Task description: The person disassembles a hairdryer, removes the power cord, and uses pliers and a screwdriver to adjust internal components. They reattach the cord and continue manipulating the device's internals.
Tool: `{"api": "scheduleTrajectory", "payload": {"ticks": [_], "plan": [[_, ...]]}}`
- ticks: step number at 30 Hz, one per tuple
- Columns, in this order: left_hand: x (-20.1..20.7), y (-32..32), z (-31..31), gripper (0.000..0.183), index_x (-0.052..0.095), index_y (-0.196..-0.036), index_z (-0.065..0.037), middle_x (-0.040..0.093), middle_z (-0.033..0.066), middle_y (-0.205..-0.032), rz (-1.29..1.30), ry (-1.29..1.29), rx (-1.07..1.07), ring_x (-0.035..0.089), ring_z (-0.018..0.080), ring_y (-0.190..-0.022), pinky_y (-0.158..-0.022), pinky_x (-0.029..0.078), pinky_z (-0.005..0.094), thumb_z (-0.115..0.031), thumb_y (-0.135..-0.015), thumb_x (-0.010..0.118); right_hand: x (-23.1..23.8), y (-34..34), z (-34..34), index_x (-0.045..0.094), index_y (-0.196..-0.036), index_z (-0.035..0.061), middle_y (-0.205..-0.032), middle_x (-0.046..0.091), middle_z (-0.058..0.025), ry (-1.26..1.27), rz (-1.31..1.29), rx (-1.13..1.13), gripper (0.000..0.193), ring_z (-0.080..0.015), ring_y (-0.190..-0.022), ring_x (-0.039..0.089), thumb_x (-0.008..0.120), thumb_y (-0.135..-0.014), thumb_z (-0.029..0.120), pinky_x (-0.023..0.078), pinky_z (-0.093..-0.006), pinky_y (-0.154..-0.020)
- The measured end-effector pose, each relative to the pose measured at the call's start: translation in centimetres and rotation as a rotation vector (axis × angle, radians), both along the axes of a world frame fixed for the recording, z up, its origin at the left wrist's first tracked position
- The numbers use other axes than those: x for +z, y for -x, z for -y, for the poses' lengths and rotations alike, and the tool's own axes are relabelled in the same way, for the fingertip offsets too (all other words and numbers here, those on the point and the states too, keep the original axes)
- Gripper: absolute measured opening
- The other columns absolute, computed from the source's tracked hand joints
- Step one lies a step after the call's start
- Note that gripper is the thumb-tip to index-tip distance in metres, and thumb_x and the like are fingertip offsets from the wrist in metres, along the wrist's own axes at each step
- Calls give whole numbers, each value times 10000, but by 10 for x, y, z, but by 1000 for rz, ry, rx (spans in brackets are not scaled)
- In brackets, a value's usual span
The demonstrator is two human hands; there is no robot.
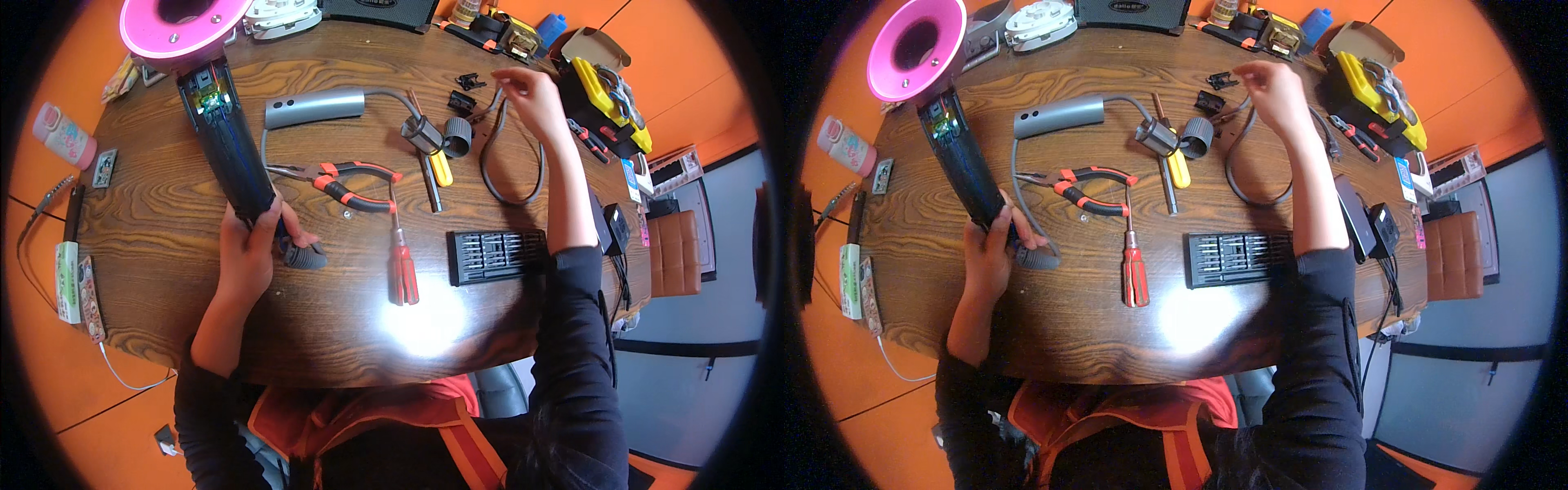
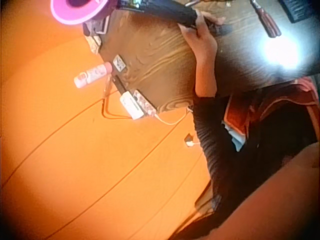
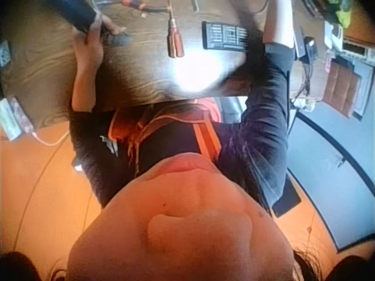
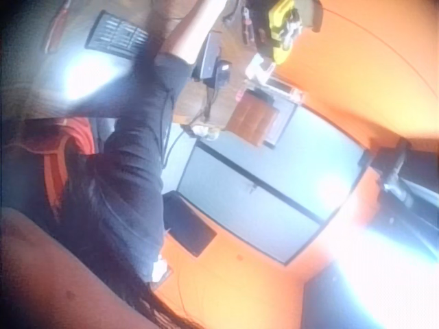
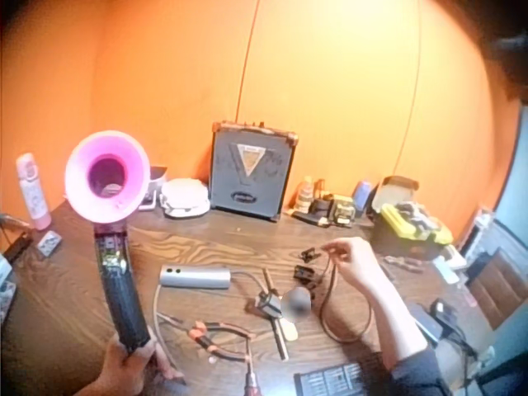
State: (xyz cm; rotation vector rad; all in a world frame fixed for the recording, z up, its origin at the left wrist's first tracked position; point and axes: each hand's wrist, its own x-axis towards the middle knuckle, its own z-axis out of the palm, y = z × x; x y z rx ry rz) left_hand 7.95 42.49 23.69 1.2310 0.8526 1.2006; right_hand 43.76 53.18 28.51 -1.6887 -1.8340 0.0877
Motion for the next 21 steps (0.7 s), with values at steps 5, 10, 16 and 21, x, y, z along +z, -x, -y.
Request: {"api": "scheduleTrajectory", "payload": {"ticks": [5, 10, 16, 21], "plan": [[2, 0, 0, 138, 379, -879, 1, 488, 78, -624, 1, -5, 15, 526, 142, -568, -629, 533, 338, -130, -889, 420, -14, -15, -31, 650, -885, 50, -804, 626, -168, 12, 131, 10, 215, -277, -763, 611, 523, -716, 9, 472, -317, -721], [3, 1, -1, 161, 392, -856, 1, 489, 78, -630, -9, 9, 18, 527, 141, -572, -627, 532, 335, -152, -894, 425, -33, -25, -59, 599, -1012, 49, -985, 584, -183, -107, 445, 221, 384, -323, -950, 540, 523, -651, -58, 443, -355, -824], [3, 2, -1, 169, 398, -844, -1, 488, 78, -632, 7, 2, 14, 529, 141, -572, -615, 530, 331, -159, -899, 419, -51, -26, -73, 491, -1143, 52, -1024, 553, -189, 65, 539, 189, 540, -330, -989, 513, 576, -615, -19, 435, -362, -841], [2, 2, -2, 155, 391, -857, 0, 489, 79, -634, -10, -13, 18, 530, 141, -574, -615, 530, 331, -148, -898, 414, -33, -16, -54, 561, -1052, 2, -1053, 556, -200, 70, 340, 157, 426, -322, -987, 528, 592, -627, 2, 421, -341, -860]]}}
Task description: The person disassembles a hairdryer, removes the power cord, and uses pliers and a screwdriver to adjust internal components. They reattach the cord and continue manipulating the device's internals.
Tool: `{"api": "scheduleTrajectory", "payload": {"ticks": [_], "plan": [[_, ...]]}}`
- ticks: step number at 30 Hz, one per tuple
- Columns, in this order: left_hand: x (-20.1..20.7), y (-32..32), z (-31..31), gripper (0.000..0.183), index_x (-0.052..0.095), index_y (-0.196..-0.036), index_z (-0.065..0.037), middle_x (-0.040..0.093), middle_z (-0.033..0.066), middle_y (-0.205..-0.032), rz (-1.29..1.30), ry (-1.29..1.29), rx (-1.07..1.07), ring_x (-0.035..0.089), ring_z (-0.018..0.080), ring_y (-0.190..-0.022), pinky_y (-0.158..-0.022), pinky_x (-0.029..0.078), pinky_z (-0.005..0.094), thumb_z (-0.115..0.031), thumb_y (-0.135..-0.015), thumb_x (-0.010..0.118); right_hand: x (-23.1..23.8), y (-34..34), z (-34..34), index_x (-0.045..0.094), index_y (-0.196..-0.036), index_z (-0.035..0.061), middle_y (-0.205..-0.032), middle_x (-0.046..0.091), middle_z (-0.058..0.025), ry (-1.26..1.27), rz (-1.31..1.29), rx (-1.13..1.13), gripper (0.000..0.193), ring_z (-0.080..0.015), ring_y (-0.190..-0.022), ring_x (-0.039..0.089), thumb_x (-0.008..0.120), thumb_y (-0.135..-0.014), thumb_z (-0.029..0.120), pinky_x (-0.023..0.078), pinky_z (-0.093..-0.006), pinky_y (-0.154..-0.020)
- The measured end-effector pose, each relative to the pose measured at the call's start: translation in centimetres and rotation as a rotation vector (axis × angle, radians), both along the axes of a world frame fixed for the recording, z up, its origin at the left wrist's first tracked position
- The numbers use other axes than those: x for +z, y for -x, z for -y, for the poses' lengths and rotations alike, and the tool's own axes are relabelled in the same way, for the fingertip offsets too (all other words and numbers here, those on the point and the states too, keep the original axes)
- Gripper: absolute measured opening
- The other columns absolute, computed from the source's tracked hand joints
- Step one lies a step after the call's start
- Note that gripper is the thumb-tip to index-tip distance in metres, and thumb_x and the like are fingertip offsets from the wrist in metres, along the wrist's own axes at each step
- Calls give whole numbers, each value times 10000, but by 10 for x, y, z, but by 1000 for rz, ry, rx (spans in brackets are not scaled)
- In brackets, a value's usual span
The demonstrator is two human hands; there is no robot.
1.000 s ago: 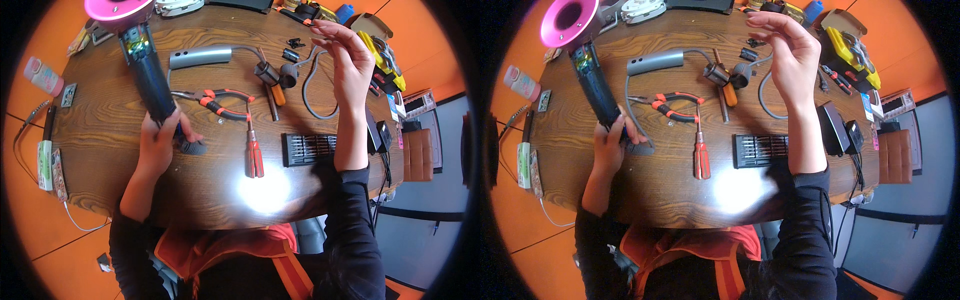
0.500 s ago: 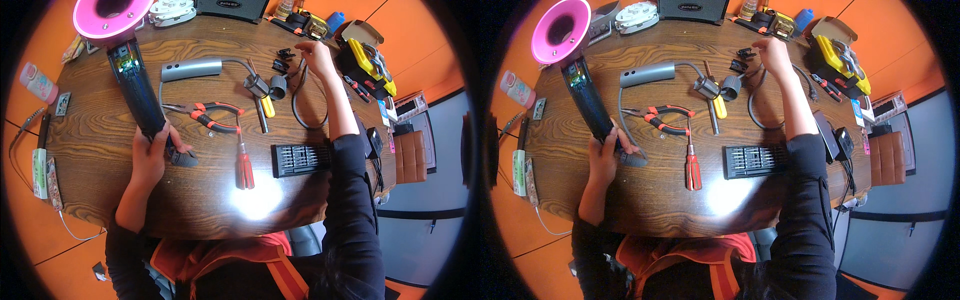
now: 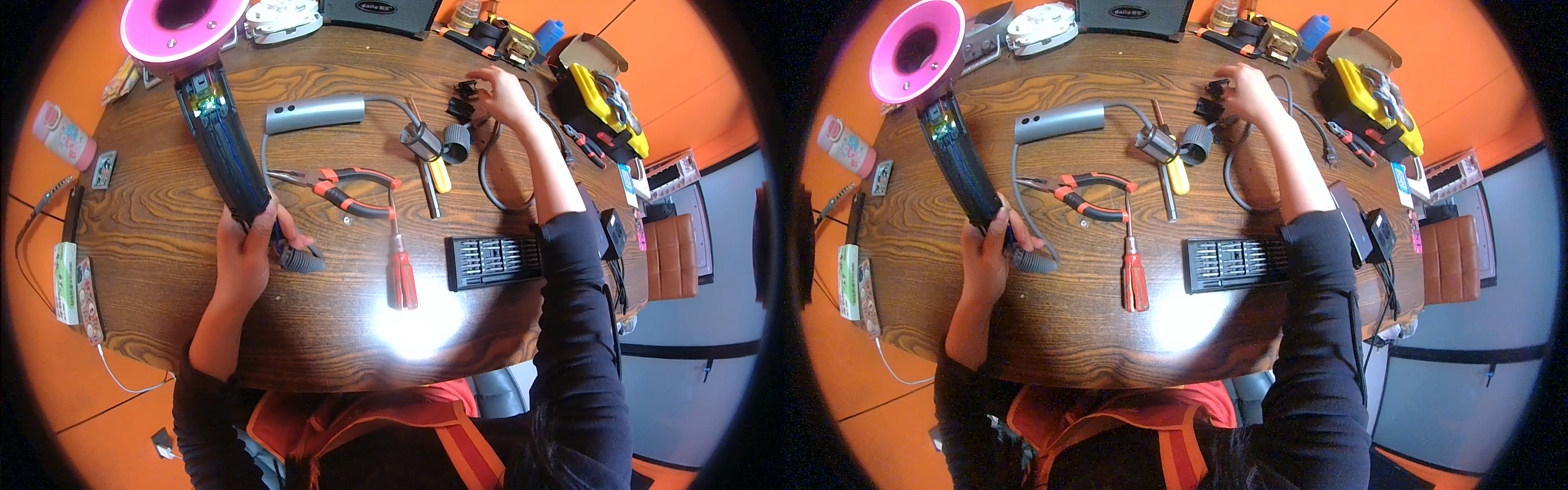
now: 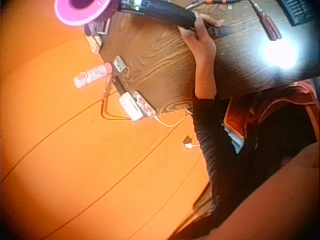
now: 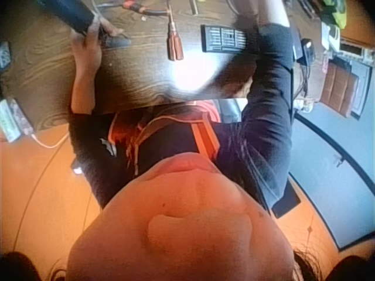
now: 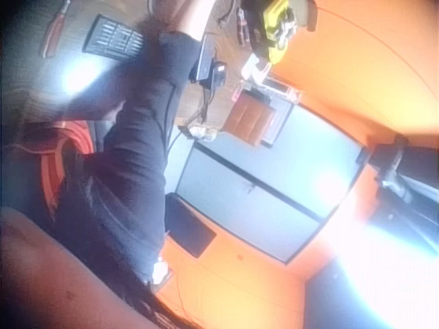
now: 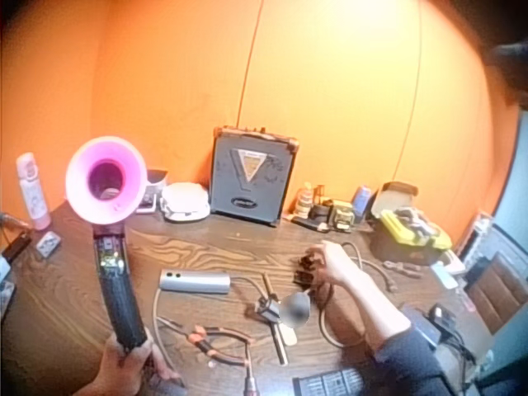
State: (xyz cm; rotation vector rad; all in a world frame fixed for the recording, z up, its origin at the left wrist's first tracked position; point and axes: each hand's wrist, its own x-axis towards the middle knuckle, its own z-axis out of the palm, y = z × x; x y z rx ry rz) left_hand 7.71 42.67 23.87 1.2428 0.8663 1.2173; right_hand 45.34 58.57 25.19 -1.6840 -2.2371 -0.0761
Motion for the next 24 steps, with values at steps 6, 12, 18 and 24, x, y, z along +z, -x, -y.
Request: {"api": "scheduleTrajectory", "payload": {"ticks": [6, 12, 18, 24], "plan": [[-1, 0, -1, 123, 375, -874, 0, 490, 81, -644, 8, 6, -19, 531, 145, -574, -618, 532, 329, -117, -893, 407, 8, 24, 13, 575, -1013, -8, -988, 588, -190, 178, 98, 146, 381, -313, -913, 571, 665, -665, 120, 452, -319, -799], [-4, 3, -2, 97, 358, -906, -17, 492, 87, -659, 26, 65, -57, 534, 149, -588, -626, 533, 337, -103, -893, 402, 30, 56, 43, 463, -1189, 35, -1059, 571, -108, 384, -1091, 429, 415, -182, -956, 565, 577, -794, 90, 444, -291, -843], [-11, 1, -2, 126, 350, -923, -23, 502, 94, -686, 151, 130, -149, 543, 159, -604, -637, 530, 361, -110, -881, 430, 60, 112, 82, 411, -1233, 36, -1079, 550, -128, 672, -1478, 679, 459, -187, -989, 549, 545, -822, 189, 467, -299, -835], [-12, -1, -1, 119, 356, -976, -23, 506, 84, -698, 147, 31, -166, 555, 157, -628, -622, 517, 310, -98, -894, 398, 71, 171, 99, 388, -1206, 35, -1096, 535, -178, 716, -1588, 739, 438, -230, -1012, 542, 571, -818, 126, 452, -318, -871]]}}
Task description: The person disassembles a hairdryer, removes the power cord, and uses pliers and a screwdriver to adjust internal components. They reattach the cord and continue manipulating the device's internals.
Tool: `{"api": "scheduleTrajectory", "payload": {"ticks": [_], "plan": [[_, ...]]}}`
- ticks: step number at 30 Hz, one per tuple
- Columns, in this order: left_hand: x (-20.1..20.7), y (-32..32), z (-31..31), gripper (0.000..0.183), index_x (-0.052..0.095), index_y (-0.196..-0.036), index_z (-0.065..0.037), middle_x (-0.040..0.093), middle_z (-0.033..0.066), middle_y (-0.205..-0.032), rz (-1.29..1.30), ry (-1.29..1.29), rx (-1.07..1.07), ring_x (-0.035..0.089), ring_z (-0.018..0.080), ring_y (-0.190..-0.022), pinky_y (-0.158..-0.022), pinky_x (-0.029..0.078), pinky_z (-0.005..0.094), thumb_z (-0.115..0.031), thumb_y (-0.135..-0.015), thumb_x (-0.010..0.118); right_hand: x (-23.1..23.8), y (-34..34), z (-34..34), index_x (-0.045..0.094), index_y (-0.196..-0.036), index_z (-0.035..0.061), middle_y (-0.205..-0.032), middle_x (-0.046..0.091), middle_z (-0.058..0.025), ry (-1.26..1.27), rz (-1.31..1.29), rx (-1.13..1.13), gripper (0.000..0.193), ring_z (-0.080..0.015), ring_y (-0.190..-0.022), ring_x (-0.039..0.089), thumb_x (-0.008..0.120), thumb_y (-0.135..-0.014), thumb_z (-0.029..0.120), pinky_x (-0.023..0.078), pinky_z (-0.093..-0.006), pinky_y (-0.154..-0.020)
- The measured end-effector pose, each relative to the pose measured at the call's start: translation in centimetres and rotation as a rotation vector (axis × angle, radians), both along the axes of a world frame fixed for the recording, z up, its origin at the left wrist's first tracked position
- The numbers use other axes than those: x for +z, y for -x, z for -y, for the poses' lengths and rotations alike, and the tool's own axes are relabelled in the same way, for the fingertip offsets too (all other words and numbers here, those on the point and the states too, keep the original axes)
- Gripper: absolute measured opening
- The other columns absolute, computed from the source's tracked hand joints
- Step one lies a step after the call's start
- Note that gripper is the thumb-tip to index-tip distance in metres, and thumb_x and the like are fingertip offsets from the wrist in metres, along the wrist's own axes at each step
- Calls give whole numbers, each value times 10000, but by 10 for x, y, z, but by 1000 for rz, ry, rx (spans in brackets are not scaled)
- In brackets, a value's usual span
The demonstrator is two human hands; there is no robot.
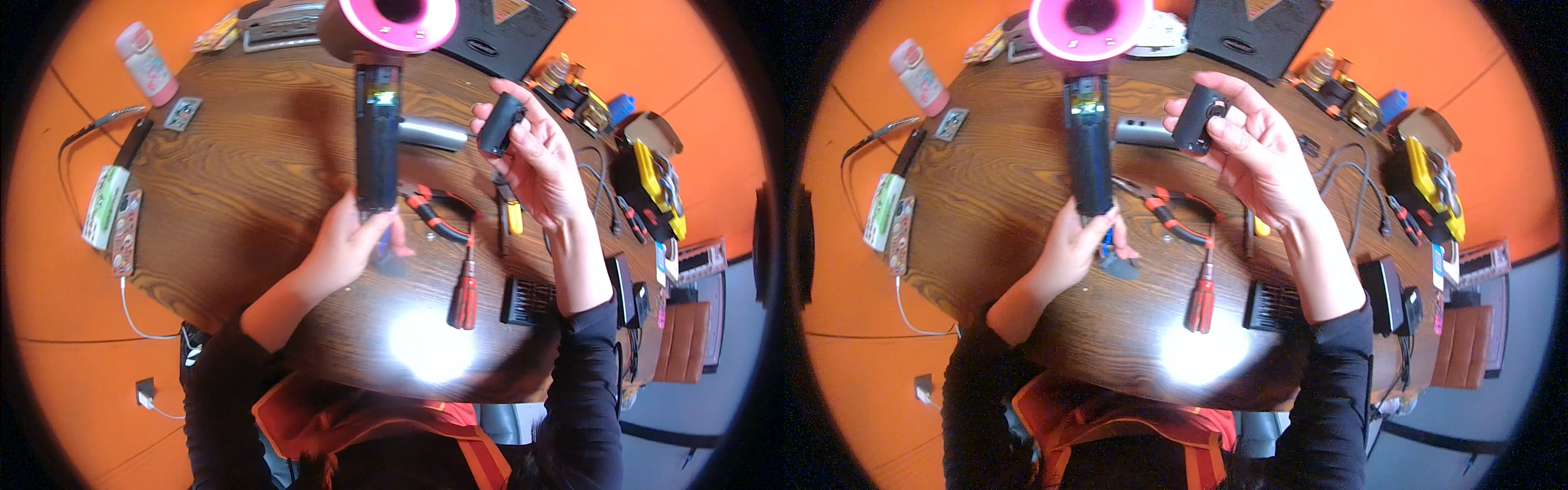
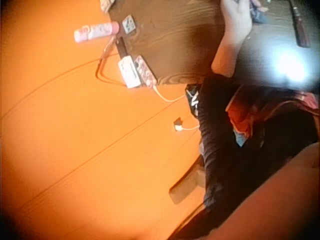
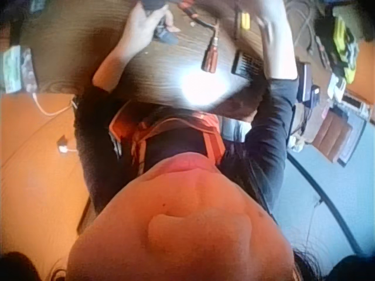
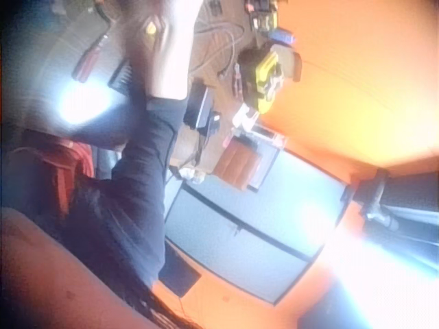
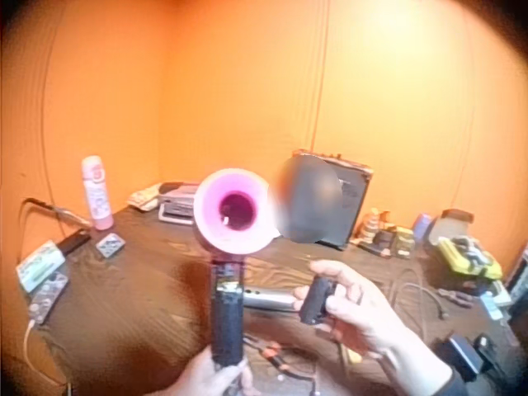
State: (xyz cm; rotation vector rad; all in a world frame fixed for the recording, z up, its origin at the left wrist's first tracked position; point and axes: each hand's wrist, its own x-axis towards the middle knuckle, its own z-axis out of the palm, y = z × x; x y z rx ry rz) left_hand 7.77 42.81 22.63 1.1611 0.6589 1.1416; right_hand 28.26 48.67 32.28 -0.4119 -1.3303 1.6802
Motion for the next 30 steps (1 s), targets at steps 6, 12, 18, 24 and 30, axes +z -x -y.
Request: {"api": "scheduleTrajectory", "payload": {"ticks": [6, 12, 18, 24, 30], "plan": [[1, -3, 1, 112, 349, -966, -46, 502, 106, -695, 66, 38, -29, 543, 186, -621, -648, 517, 389, -84, -884, 414, 7, 33, -2, 522, -997, 45, -1021, 579, -153, 95, -102, 31, 209, -205, -936, 580, 585, -802, 87, 483, -349, -819], [1, -3, 2, 148, 371, -1019, -12, 513, 88, -689, 91, 31, -46, 556, 162, -628, -633, 512, 326, -33, -874, 390, 5, 48, -14, 593, -915, 65, -851, 606, -10, -72, -39, -86, 161, -88, -758, 565, 636, -760, 60, 460, -228, -655], [2, -3, 4, 171, 372, -1029, -11, 514, 86, -688, 54, 36, -46, 556, 153, -625, -612, 497, 301, 4, -858, 377, 7, 53, -18, 528, -919, 27, -782, 613, -32, -126, 170, -143, 239, -57, -680, 560, 661, -721, 13, 443, -163, -633], [4, -1, 4, 210, 368, -1048, -10, 516, 83, -689, -6, 15, -56, 554, 148, -624, -608, 495, 294, 29, -842, 375, 18, 49, -11, 484, -917, 40, -658, 593, -16, -290, 368, -269, 328, -53, -573, 548, 703, -674, 10, 405, -145, -511], [4, -1, 4, 235, 365, -1072, -20, 514, 77, -689, -20, -6, -69, 555, 145, -627, -612, 492, 293, 24, -842, 391, 23, 46, -7, 497, -921, 30, -688, 609, -44, -310, 376, -333, 313, -63, -604, 563, 701, -683, 23, 430, -158, -546]]}}
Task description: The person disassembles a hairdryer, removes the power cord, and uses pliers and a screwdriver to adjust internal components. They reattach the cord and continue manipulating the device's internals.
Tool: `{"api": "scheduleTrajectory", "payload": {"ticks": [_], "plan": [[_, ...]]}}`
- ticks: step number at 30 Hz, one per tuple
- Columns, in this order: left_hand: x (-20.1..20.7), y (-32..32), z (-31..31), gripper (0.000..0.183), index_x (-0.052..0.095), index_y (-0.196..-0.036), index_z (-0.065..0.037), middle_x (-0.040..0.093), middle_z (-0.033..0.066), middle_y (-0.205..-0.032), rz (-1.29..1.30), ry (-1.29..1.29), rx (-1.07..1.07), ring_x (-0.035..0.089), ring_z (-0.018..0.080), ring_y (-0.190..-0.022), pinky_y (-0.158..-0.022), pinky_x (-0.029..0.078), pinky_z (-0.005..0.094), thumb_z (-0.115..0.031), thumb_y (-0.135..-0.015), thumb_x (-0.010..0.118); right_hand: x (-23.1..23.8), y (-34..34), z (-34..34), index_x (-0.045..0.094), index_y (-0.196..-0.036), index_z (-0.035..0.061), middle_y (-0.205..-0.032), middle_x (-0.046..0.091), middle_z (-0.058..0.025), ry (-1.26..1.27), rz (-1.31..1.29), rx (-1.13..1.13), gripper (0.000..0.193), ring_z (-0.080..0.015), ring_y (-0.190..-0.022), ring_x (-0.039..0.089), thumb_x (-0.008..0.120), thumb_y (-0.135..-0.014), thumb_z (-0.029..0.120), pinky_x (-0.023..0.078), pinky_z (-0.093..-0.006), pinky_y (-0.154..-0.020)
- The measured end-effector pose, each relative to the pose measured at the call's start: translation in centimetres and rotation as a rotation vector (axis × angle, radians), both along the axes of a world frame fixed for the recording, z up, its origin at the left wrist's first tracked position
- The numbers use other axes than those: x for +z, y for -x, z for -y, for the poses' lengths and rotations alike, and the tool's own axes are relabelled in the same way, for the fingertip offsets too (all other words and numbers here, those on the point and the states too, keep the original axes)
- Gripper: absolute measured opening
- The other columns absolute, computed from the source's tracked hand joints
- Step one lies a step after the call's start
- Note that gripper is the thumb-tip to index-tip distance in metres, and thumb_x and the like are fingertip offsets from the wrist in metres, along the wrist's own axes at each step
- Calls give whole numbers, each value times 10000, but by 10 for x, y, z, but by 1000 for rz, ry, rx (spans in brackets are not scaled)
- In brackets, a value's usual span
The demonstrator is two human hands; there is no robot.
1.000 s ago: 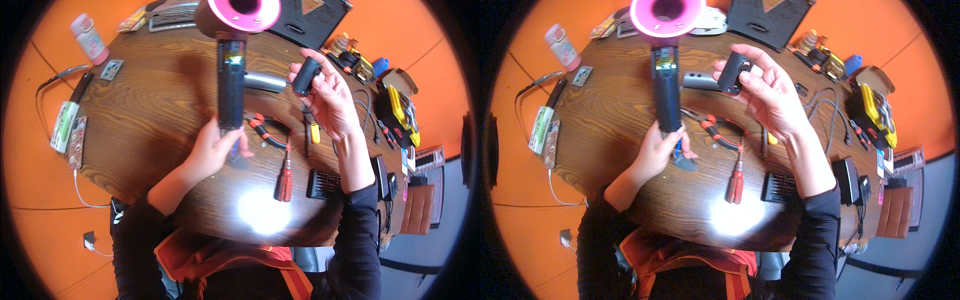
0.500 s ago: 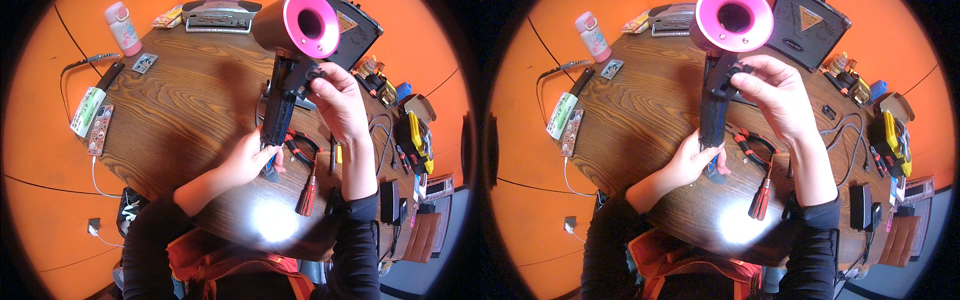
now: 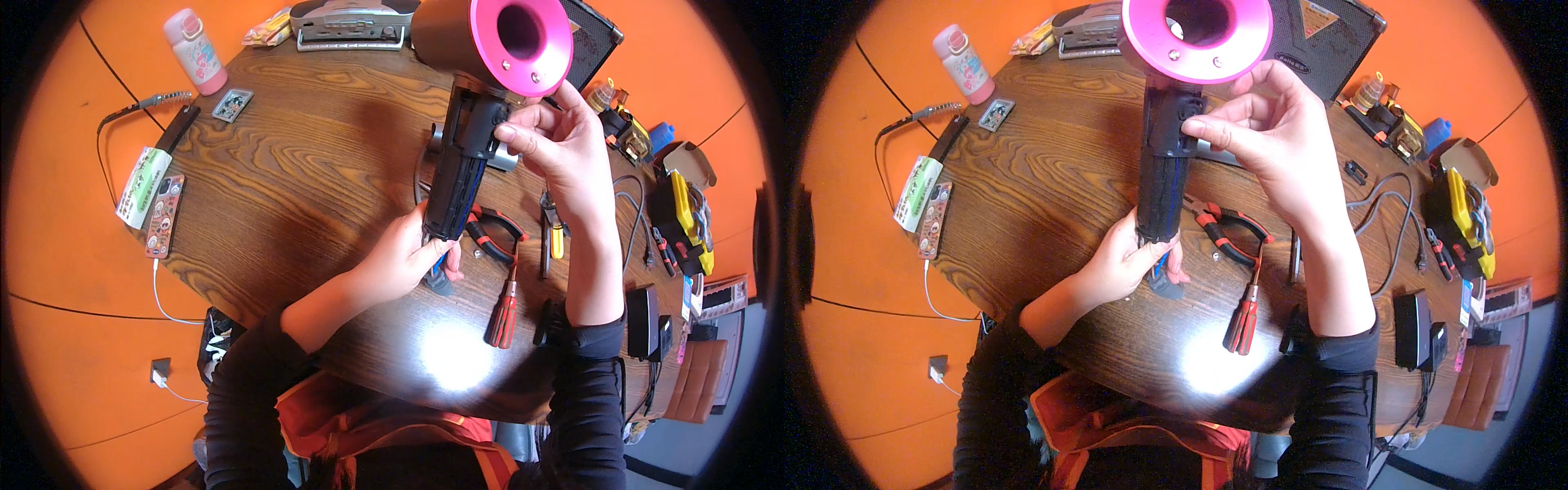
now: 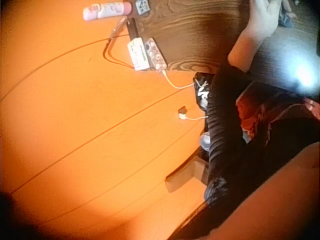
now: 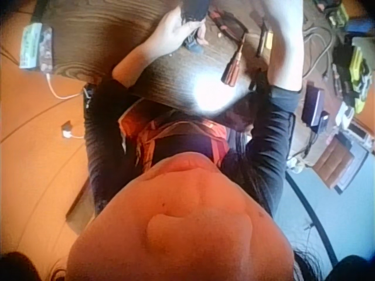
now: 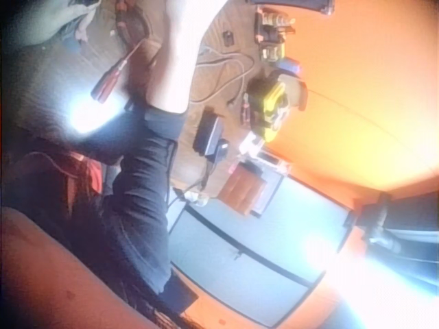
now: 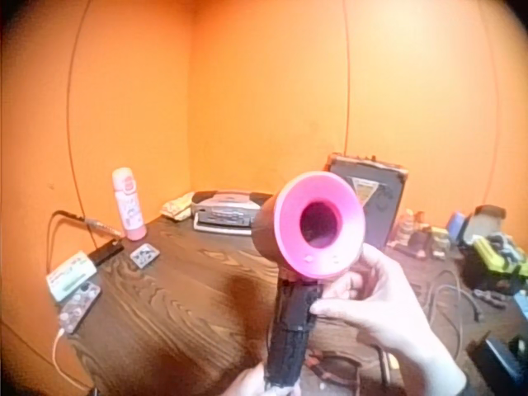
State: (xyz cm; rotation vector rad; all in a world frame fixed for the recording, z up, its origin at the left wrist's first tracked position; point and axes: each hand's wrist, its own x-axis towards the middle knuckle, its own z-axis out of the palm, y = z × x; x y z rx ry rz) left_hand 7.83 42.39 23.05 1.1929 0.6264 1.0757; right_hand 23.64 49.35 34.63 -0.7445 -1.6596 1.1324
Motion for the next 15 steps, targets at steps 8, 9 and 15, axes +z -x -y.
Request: {"api": "scheduleTrajectory", "payload": {"ticks": [8, 9, 15], "plan": [[-1, 1, 0, 267, 352, -1101, -26, 514, 78, -693, 15, -38, -22, 558, 148, -635, -622, 491, 297, 20, -842, 395, -5, 8, 4, 525, -908, 19, -732, 576, -26, -93, -45, -19, 286, -62, -664, 558, 702, -683, 25, 450, -172, -624], [-1, 1, 1, 271, 353, -1107, -25, 515, 78, -694, 18, -34, -21, 558, 147, -636, -623, 490, 296, 19, -843, 395, -5, 8, 4, 530, -902, 18, -732, 569, -20, -91, -36, -29, 280, -60, -665, 554, 703, -682, 24, 450, -171, -627], [1, 1, 0, 294, 371, -1133, -19, 516, 74, -693, 12, -24, -16, 552, 138, -634, -624, 486, 286, 18, -842, 399, -11, 14, 6, 546, -891, 13, -729, 555, -1, -135, -69, -101, 281, -52, -665, 532, 716, -668, 25, 448, -166, -626]]}}
